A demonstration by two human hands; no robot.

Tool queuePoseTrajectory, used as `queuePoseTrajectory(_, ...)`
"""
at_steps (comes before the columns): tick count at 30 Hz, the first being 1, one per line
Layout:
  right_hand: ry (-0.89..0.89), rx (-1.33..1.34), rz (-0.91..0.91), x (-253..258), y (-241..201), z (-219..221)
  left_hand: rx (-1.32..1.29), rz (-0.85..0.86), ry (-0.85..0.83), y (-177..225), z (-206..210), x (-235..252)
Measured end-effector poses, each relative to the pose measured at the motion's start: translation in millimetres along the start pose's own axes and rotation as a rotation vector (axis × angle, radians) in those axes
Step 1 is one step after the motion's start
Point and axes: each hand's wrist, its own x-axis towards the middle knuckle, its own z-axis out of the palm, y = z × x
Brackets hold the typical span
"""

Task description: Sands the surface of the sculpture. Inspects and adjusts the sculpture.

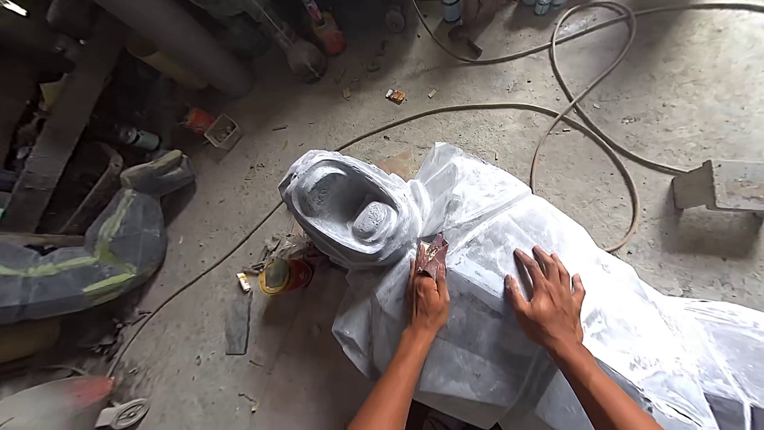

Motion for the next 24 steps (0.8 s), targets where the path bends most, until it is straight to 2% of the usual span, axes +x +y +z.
queuePoseTrajectory(4, 0.0, 0.001, 0.006, -1.1, -2.0, 1.0, -0.027, -0.002, -0.05, -0.4, -17.9, -23.4)
queuePoseTrajectory(8, -0.003, 0.002, 0.006, 0.9, -0.4, -0.2, -0.001, 0.011, -0.036, -3.3, -1.7, 0.8)
queuePoseTrajectory(10, -0.026, 0.005, 0.01, -4.3, 0.1, 0.1, -0.037, -0.005, -0.049, -3.9, -2.1, -5.1)
queuePoseTrajectory(14, -0.019, 0.003, 0.004, 0.4, 0.3, -1.3, -0.058, -0.01, -0.193, -0.7, -66.1, -73.1)
queuePoseTrajectory(16, -0.026, 0.014, 0.004, -0.1, 0.5, -1.2, -0.04, -0.1, -0.118, 0.4, -98.6, -108.6)
queuePoseTrajectory(18, -0.028, 0.022, 0.009, -2.6, 1.5, -0.5, 0.031, -0.19, 0.087, 8.4, -109.5, -108.3)
queuePoseTrajectory(19, -0.023, 0.021, 0.004, -1.7, 1.7, -0.5, 0.045, -0.187, 0.133, 12.2, -106.3, -98.6)
queuePoseTrajectory(21, -0.02, 0.019, 0.0, -0.8, 1.3, -1.3, 0.037, -0.127, 0.099, 17.6, -83.2, -75.8)
queuePoseTrajectory(24, -0.021, 0.017, 0.004, -0.5, 0.9, -1.8, 0.025, -0.05, 0.032, 19.2, -24.4, -44.8)
